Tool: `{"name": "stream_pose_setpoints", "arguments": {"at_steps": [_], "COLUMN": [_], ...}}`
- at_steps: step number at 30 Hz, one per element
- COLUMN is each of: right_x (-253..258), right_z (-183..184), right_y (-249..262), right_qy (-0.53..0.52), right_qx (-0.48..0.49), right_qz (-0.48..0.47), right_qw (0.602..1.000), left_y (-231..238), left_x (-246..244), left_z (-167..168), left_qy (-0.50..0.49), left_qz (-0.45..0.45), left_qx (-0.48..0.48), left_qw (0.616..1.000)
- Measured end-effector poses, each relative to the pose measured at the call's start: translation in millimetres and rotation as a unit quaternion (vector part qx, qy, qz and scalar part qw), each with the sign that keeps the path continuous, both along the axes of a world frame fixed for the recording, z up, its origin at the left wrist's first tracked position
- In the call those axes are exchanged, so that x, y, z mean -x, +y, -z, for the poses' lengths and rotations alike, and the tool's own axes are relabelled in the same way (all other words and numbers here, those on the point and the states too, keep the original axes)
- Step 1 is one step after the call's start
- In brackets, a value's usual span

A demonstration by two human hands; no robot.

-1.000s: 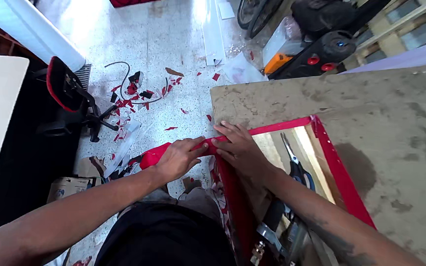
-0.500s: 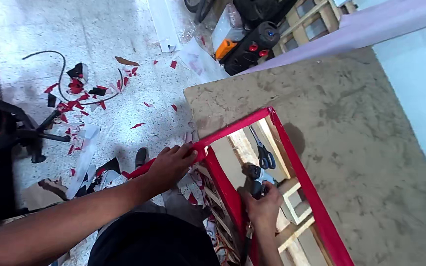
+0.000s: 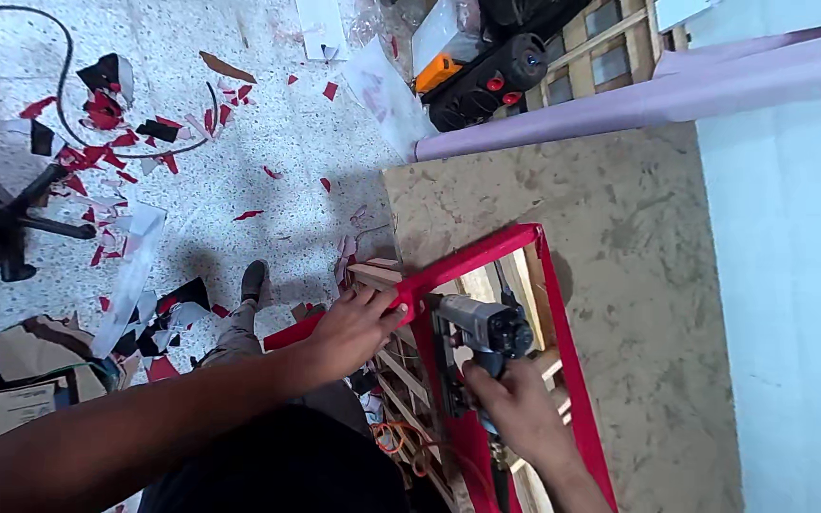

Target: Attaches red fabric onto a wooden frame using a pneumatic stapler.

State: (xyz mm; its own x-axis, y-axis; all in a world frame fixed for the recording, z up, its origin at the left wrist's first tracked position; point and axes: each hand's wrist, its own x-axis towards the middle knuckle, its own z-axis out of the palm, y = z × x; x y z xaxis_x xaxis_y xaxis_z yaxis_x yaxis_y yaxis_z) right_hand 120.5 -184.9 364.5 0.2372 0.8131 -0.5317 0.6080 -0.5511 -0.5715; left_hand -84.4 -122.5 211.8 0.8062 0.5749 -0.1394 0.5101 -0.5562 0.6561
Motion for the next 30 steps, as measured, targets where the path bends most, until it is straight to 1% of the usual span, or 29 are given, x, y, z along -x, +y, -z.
{"name": "stream_pose_setpoints", "arguments": {"at_steps": [4,8,9,11,13,15,16,18,21,23,26,28,29,30], "right_x": [5.4,7.2,8.3,7.9,8.1,9.5,9.6,11.6,10.0,9.1,10.5,8.3,6.5,5.0], "right_z": [18.4,24.2,23.7,19.5,16.1,14.0,13.4,11.8,13.4,12.5,12.3,13.5,14.6,16.2], "right_y": [3.4,6.2,6.9,10.5,12.8,10.9,9.0,7.0,1.3,-1.6,-4.7,-6.2,-7.2,-8.7], "right_qy": [-0.025,-0.083,-0.103,-0.125,-0.114,-0.080,-0.068,-0.050,-0.024,-0.019,0.000,0.018,0.028,0.038], "right_qx": [0.026,0.044,0.053,0.071,0.081,0.083,0.087,0.093,0.089,0.088,0.079,0.069,0.067,0.065], "right_qz": [-0.032,-0.068,-0.076,-0.086,-0.088,-0.064,-0.053,-0.040,-0.017,-0.005,0.014,0.028,0.035,0.041], "right_qw": [0.999,0.993,0.990,0.986,0.986,0.991,0.992,0.994,0.996,0.996,0.997,0.997,0.997,0.996], "left_y": [5.8,7.1,6.7,8.5,14.9,27.1,33.3,48.6,73.5,79.5,83.5,98.5,107.9,115.5], "left_x": [3.0,3.2,5.1,12.8,31.1,50.6,56.7,62.1,51.1,42.0,48.4,59.3,64.7,69.1], "left_z": [-4.7,-0.8,0.9,5.5,5.2,-0.9,-3.1,-7.9,-23.9,-32.3,-35.9,-22.5,-11.4,-0.7], "left_qy": [-0.004,-0.005,-0.012,-0.061,-0.102,-0.069,-0.038,0.024,0.126,0.174,0.174,0.113,0.087,0.081], "left_qz": [0.003,0.009,0.009,-0.010,-0.057,-0.069,-0.051,0.029,0.165,0.202,0.234,0.249,0.237,0.220], "left_qx": [0.030,0.019,0.014,0.011,0.049,0.116,0.146,0.166,0.154,0.151,0.176,0.218,0.232,0.234], "left_qw": [1.000,1.000,1.000,0.998,0.992,0.988,0.987,0.985,0.966,0.952,0.940,0.937,0.939,0.943]}}
